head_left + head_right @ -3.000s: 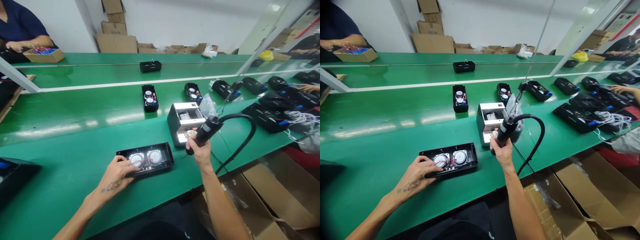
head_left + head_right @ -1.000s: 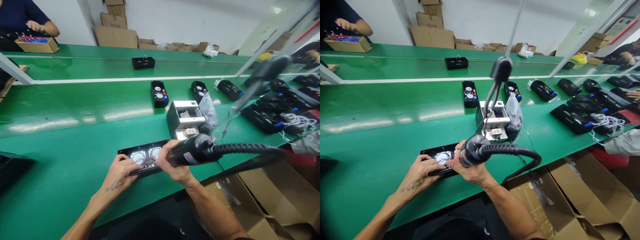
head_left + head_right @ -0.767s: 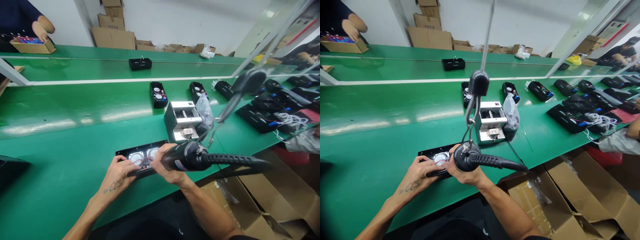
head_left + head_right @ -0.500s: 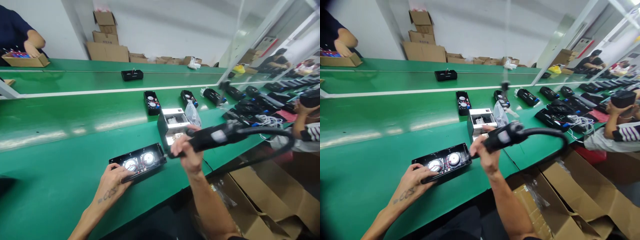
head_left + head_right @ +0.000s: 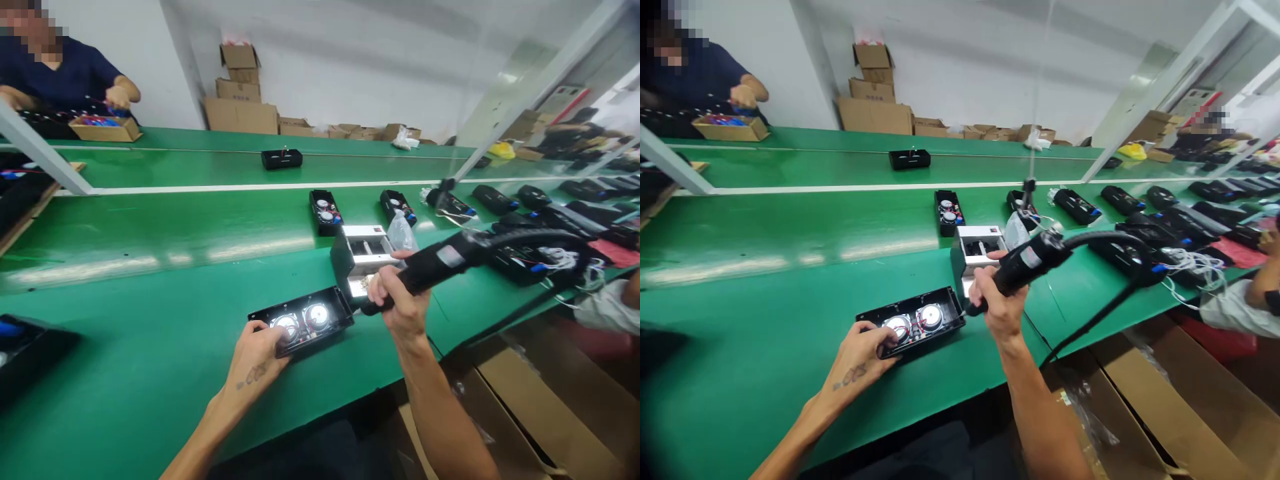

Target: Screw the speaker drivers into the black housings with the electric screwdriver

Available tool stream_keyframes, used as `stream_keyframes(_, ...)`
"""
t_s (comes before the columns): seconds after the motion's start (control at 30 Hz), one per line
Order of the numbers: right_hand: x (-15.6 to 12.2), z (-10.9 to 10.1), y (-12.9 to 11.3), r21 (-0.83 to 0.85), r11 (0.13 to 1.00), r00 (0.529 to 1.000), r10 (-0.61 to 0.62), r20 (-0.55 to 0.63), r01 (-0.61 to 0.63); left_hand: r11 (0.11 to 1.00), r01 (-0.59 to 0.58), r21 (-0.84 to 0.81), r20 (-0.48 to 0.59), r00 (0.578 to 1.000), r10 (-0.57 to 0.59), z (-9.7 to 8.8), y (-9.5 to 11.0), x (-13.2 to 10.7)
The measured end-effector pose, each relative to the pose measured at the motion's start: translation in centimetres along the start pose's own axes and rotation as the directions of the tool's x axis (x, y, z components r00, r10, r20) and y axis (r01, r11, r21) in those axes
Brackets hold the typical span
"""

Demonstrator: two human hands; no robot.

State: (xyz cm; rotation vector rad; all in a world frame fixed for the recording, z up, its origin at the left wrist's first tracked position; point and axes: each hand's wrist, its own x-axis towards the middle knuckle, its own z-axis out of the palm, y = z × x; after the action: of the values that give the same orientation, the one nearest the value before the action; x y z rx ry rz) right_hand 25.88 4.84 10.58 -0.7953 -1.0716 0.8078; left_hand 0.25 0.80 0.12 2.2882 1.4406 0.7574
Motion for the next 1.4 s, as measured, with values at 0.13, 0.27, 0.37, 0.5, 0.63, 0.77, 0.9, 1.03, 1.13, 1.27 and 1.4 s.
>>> stream_keyframes(0.13, -3.8, 4.6, -0.1, 0.188, 0.98, 0.986, 0.029, 0.166, -0.06, 1.0, 0.016, -0.022, 0.012, 1.0, -0.016, -0.1, 0.5, 0.2)
stream_keyframes(0.27, -5.6, 7.7, 1.1, 0.245, 0.957, 0.946, 0.072, 0.315, -0.155, 0.999, 0.025, -0.046, 0.058, 0.998, -0.022, -0.5, 1.1, 0.4)
stream_keyframes(0.37, -5.8, 8.6, 1.8, 0.227, 0.956, 0.926, 0.091, 0.368, -0.184, 0.997, 0.038, -0.072, 0.069, 0.997, -0.033, -0.6, 1.3, 0.5)
stream_keyframes(0.5, -5.8, 8.9, 2.5, 0.166, 0.969, 0.919, 0.11, 0.379, -0.184, 0.997, 0.037, -0.068, 0.064, 0.997, -0.033, -0.5, 1.2, 0.4)
stream_keyframes(0.63, -6.2, 8.9, 3.1, 0.086, 0.985, 0.919, 0.105, 0.381, -0.148, 0.997, 0.02, -0.069, 0.057, 0.998, -0.016, -0.5, 1.1, 0.4)
stream_keyframes(0.77, -6.3, 8.9, 3.0, 0.004, 0.993, 0.89, 0.105, 0.443, -0.119, 0.995, -0.003, -0.102, 0.043, 0.999, 0.007, -0.8, 1.4, 0.4)
stream_keyframes(0.9, -6.1, 9.3, 2.6, 0.041, 0.991, 0.885, 0.097, 0.455, -0.129, 0.992, -0.002, -0.123, 0.036, 0.999, 0.006, -0.9, 1.4, 0.4)
stream_keyframes(1.03, -5.9, 9.5, 2.3, 0.093, 0.984, 0.89, 0.096, 0.445, -0.153, 0.993, 0.006, -0.116, 0.043, 0.999, -0.001, -0.5, 1.0, 0.5)
stream_keyframes(1.13, -5.8, 9.4, 2.3, 0.076, 0.986, 0.897, 0.1, 0.43, -0.146, 0.994, 0.002, -0.114, 0.04, 0.999, 0.003, -0.2, 0.8, 0.4)
stream_keyframes(1.27, -6.0, 9.4, 2.8, 0.059, 0.989, 0.899, 0.1, 0.426, -0.137, 0.995, 0.004, -0.102, 0.037, 0.999, 0.0, -0.3, 0.9, 0.5)
stream_keyframes(1.4, -6.3, 9.3, 3.0, -0.026, 1.0, 0.894, 0.022, 0.448, -0.012, 0.995, 0.021, -0.097, 0.06, 0.998, -0.016, -1.0, 1.6, 0.7)
